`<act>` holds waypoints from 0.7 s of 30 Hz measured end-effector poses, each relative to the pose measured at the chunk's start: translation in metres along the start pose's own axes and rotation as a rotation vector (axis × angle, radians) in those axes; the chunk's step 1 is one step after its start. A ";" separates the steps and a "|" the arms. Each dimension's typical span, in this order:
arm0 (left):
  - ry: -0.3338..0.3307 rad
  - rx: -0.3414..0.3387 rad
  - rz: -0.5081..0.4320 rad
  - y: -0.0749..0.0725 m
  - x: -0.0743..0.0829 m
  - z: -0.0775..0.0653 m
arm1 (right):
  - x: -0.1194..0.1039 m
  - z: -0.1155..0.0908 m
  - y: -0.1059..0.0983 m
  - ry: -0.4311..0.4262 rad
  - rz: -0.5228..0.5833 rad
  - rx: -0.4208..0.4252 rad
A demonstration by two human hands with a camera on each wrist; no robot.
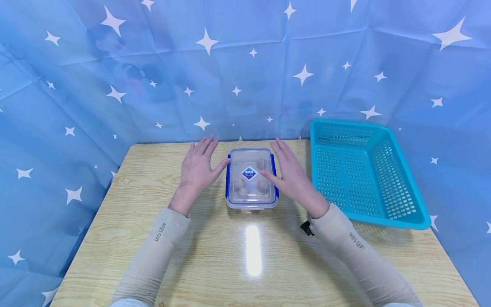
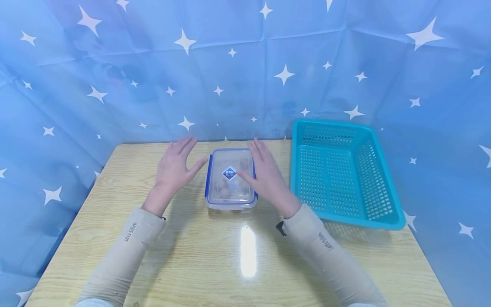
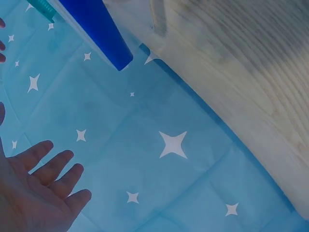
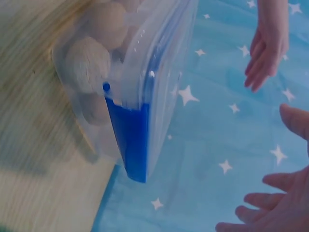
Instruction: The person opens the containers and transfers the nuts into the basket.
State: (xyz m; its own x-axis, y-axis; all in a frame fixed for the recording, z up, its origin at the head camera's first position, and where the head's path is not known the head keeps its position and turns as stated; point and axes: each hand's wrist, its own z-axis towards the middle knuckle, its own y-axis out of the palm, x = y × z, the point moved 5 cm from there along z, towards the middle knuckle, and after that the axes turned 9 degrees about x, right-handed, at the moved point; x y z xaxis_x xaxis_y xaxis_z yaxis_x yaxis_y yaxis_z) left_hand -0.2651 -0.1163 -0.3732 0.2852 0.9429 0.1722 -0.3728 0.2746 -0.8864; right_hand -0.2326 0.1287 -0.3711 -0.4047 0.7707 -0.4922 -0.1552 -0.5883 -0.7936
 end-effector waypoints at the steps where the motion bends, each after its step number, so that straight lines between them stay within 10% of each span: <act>1: -0.003 -0.001 -0.004 0.001 0.000 -0.001 | 0.000 -0.001 0.002 0.002 0.003 0.003; 21: -0.108 -0.101 -0.178 0.027 0.006 -0.021 | 0.011 -0.013 0.031 0.115 0.068 -0.030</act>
State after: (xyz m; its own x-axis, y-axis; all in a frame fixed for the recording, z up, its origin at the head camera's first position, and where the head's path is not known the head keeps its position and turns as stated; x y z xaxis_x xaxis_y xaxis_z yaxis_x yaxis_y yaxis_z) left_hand -0.2546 -0.1072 -0.4047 0.2402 0.8976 0.3697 -0.2334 0.4231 -0.8755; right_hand -0.2301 0.1220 -0.4063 -0.3073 0.7533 -0.5815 -0.1032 -0.6339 -0.7665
